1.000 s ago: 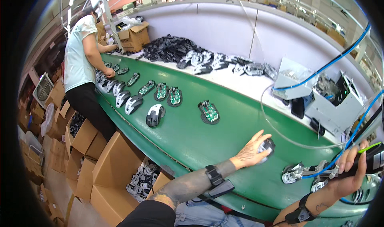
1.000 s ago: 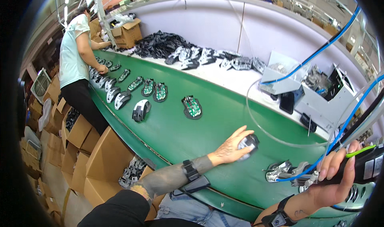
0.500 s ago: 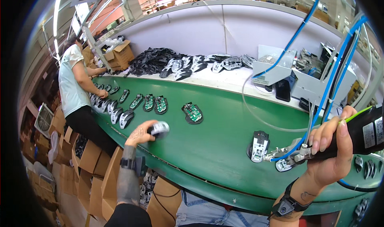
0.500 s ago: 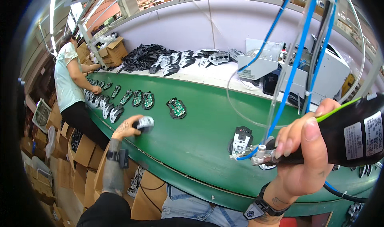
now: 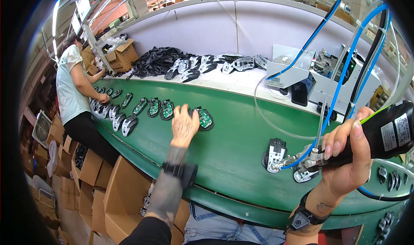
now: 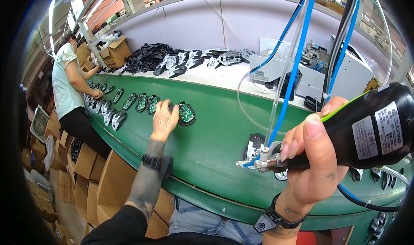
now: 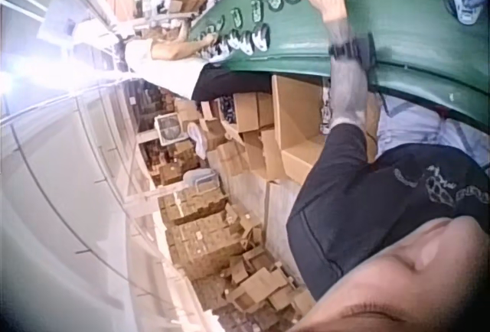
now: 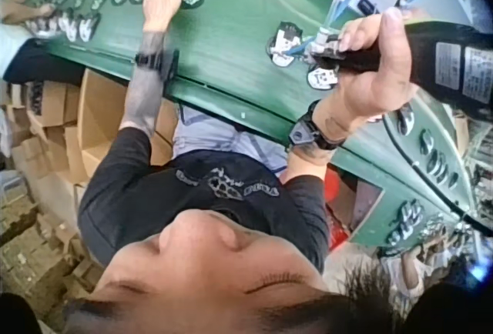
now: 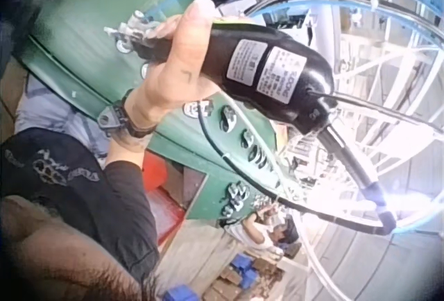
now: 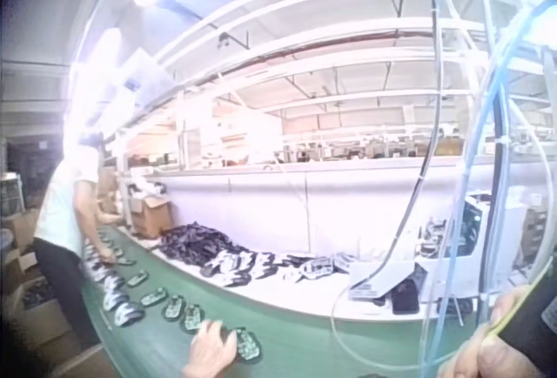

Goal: Using an air-powered screwdriver to assemble components of computer mice on a production line.

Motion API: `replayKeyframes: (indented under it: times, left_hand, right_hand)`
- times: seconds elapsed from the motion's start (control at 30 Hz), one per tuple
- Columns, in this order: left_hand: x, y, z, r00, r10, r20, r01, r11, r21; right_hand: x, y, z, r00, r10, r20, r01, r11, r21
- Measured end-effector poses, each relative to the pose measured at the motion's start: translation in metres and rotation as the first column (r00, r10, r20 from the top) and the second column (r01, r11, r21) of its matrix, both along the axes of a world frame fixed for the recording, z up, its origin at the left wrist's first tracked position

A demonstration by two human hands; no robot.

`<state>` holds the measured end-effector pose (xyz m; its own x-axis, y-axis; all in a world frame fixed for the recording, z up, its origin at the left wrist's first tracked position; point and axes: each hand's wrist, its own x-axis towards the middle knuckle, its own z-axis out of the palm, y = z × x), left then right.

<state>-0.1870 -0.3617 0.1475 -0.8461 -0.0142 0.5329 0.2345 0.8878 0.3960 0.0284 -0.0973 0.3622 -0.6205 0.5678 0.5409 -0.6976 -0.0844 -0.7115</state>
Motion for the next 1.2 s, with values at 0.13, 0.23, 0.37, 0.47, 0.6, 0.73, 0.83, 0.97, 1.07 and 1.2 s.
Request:
replayKeyframes:
  times: [0.13,0.23,0.37,0.47,0.6,0.73,0.83,0.97,1.07,1.2]
  left_hand:
    - [-0.028,0.067,0.002,0.846,0.188,0.499,-0.115,0.978,-0.173]
    - [-0.036,0.069,-0.016,0.919,-0.01,0.393,0.126,0.955,-0.269]
    - [-0.042,0.057,0.006,0.803,-0.473,0.362,0.57,0.786,-0.238]
    - [-0.038,0.062,0.025,0.841,-0.411,0.352,0.504,0.832,-0.231]
    - [-0.036,0.063,0.012,0.795,-0.422,0.436,0.52,0.844,-0.13]
    - [-0.033,0.052,0.003,0.764,-0.464,0.448,0.6,0.766,-0.231]
    - [-0.036,0.047,0.006,0.739,-0.493,0.458,0.633,0.741,-0.224]
    - [-0.031,0.049,0.006,0.735,-0.527,0.426,0.642,0.743,-0.189]
    - [-0.039,0.049,0.014,0.653,-0.603,0.458,0.699,0.712,-0.059]
    - [-0.045,0.044,0.0,0.639,-0.639,0.428,0.74,0.663,-0.116]
  right_hand:
    - [0.002,0.002,-0.002,0.997,-0.059,0.046,0.055,0.995,0.079]
    - [0.002,0.007,-0.006,0.998,-0.054,0.04,0.05,0.993,0.111]
    - [0.001,0.011,-0.003,0.993,-0.114,0.039,0.109,0.989,0.104]
    - [-0.002,0.009,-0.002,0.984,-0.161,0.075,0.153,0.983,0.103]
    - [-0.009,0.012,-0.005,0.984,-0.163,0.071,0.154,0.981,0.116]
    - [-0.011,0.012,-0.008,0.98,-0.183,0.081,0.174,0.978,0.116]
    - [-0.012,0.006,-0.008,0.978,-0.185,0.092,0.176,0.979,0.106]
    - [-0.012,0.005,-0.014,0.981,-0.176,0.087,0.165,0.978,0.124]
    - [-0.019,0.008,-0.019,0.979,-0.184,0.087,0.166,0.97,0.179]
    - [-0.021,0.007,-0.012,0.983,-0.169,0.074,0.151,0.967,0.206]
